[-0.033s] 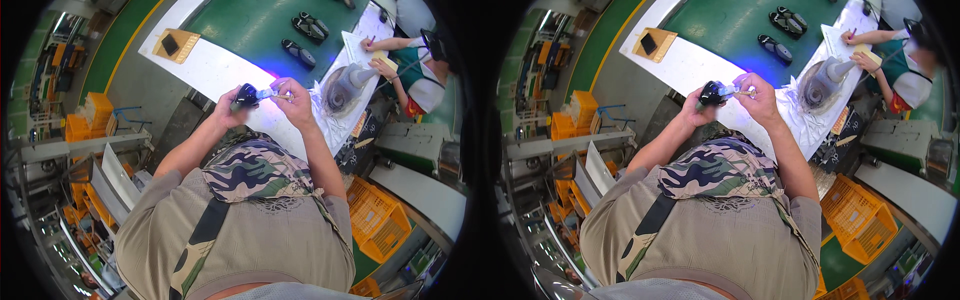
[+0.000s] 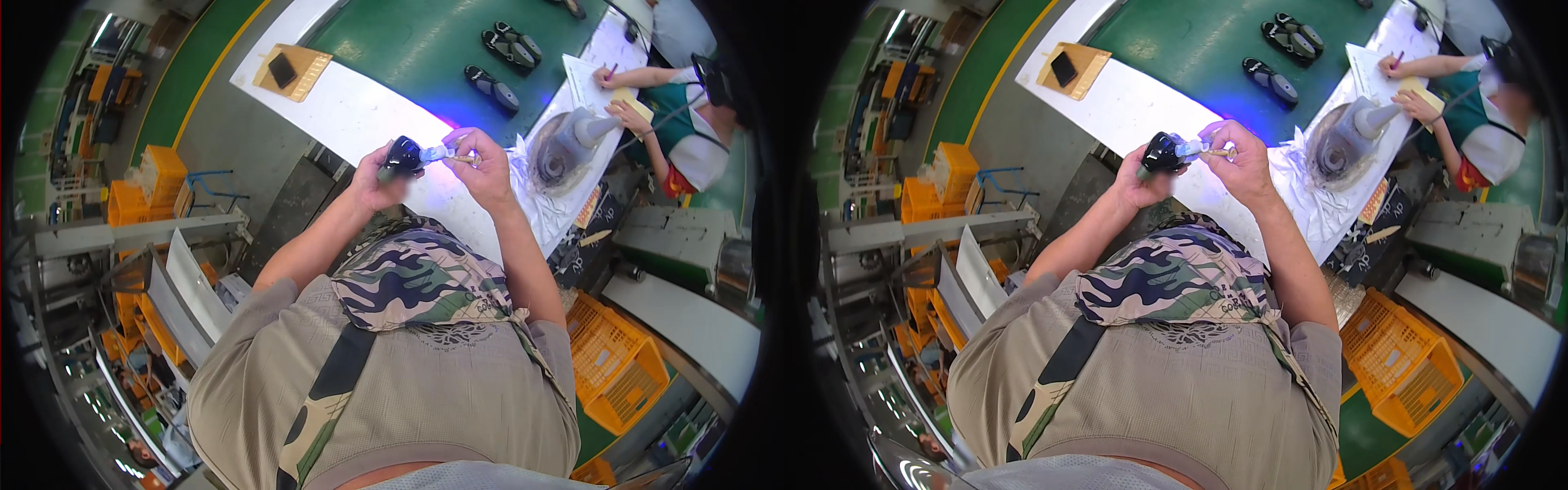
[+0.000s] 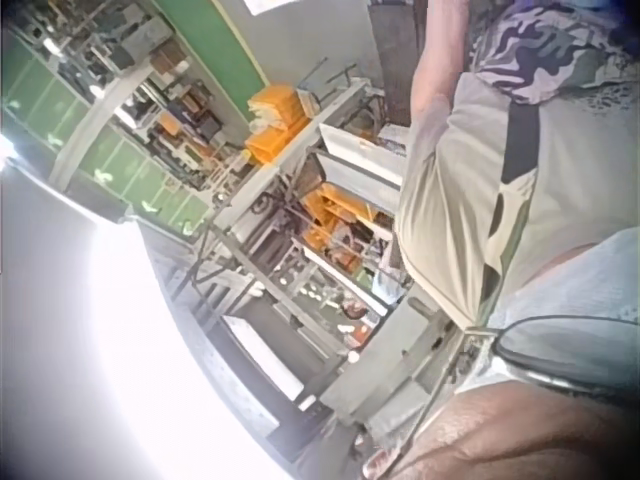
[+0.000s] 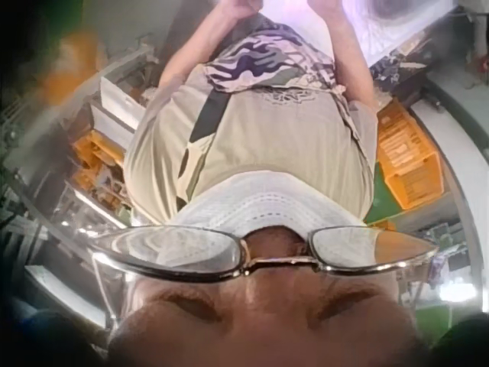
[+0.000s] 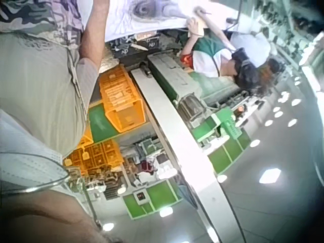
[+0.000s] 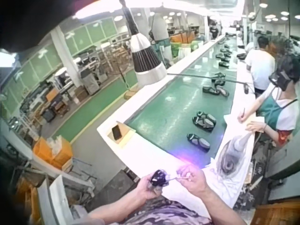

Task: The person repeatedly picks up black slipper soles from a green conveyor belt, applies glue from a squeeze bottle to the sole's edge, and places them back on the belt. A coworker is visible writing on a clipboard nearby.

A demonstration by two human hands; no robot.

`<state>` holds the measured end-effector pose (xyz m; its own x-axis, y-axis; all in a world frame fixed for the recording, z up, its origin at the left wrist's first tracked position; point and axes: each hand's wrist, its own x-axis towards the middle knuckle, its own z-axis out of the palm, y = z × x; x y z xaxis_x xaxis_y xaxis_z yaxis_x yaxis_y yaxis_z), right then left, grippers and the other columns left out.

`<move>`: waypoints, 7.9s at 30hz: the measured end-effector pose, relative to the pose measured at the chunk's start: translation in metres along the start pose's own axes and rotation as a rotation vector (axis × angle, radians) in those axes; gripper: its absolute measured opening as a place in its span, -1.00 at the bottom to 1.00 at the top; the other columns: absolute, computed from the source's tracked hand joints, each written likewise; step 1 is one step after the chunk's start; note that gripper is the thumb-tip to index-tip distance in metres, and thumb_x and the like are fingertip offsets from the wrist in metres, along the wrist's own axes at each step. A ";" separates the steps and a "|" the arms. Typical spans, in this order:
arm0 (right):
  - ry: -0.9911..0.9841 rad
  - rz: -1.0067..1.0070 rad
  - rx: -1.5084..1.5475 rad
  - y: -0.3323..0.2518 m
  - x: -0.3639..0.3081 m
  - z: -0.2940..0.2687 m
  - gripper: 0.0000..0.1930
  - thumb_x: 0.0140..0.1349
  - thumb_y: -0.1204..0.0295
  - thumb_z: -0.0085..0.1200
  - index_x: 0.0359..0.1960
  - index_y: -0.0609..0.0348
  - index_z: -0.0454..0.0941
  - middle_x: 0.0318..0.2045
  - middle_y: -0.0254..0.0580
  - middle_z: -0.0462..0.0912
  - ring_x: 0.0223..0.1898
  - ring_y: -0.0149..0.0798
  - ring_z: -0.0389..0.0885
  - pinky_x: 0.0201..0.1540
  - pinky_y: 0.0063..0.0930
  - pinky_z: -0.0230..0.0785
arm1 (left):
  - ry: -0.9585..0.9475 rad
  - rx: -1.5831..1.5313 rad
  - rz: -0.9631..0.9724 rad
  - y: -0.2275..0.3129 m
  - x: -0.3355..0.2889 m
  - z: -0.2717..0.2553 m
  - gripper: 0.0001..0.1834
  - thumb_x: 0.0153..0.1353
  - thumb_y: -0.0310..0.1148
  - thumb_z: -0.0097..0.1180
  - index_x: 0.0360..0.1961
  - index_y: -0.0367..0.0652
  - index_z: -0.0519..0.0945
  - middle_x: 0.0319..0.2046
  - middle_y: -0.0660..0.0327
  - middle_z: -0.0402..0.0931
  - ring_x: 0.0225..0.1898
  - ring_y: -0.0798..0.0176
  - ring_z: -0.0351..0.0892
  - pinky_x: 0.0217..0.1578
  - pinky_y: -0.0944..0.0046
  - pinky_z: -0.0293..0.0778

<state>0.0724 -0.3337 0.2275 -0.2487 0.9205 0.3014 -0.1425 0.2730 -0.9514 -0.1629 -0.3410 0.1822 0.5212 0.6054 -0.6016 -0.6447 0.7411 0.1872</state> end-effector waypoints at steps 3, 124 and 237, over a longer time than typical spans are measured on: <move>-0.013 0.022 0.043 0.006 0.005 0.008 -0.81 0.05 0.66 0.18 -0.45 0.17 0.40 -0.20 -0.13 0.60 -0.16 -0.36 0.52 -0.13 -0.49 0.38 | -0.055 -0.095 0.091 -0.006 -0.014 0.000 -0.53 0.31 -0.02 -0.10 -0.03 -0.16 0.58 -0.26 -0.18 0.57 -0.64 0.30 0.48 -0.66 0.49 0.38; 0.331 0.146 0.141 0.014 0.135 0.013 -0.80 0.01 0.58 0.31 -0.42 0.25 0.47 -0.49 -0.26 0.56 -0.47 -0.43 0.52 -0.39 -0.53 0.40 | -0.401 1.885 1.592 0.149 0.002 0.093 -0.54 -0.13 -0.53 0.34 -0.12 -0.27 0.54 -0.08 -0.05 0.60 -0.04 -0.10 0.61 -0.01 0.09 0.54; -0.470 -0.082 0.113 0.003 0.079 0.193 -0.76 0.03 0.70 0.19 -0.45 0.16 0.35 -0.19 -0.09 0.60 -0.20 -0.37 0.51 -0.13 -0.52 0.34 | -0.315 -0.476 0.500 0.024 -0.154 -0.090 -0.37 0.12 0.13 0.14 -0.02 -0.22 0.58 -0.19 -0.07 0.60 -0.33 0.11 0.62 -0.45 0.22 0.55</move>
<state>-0.1326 -0.3146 0.2610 -0.6343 0.6644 0.3953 -0.2758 0.2833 -0.9185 -0.3089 -0.4427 0.2100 0.1926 0.9436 -0.2693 -0.9807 0.1947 -0.0191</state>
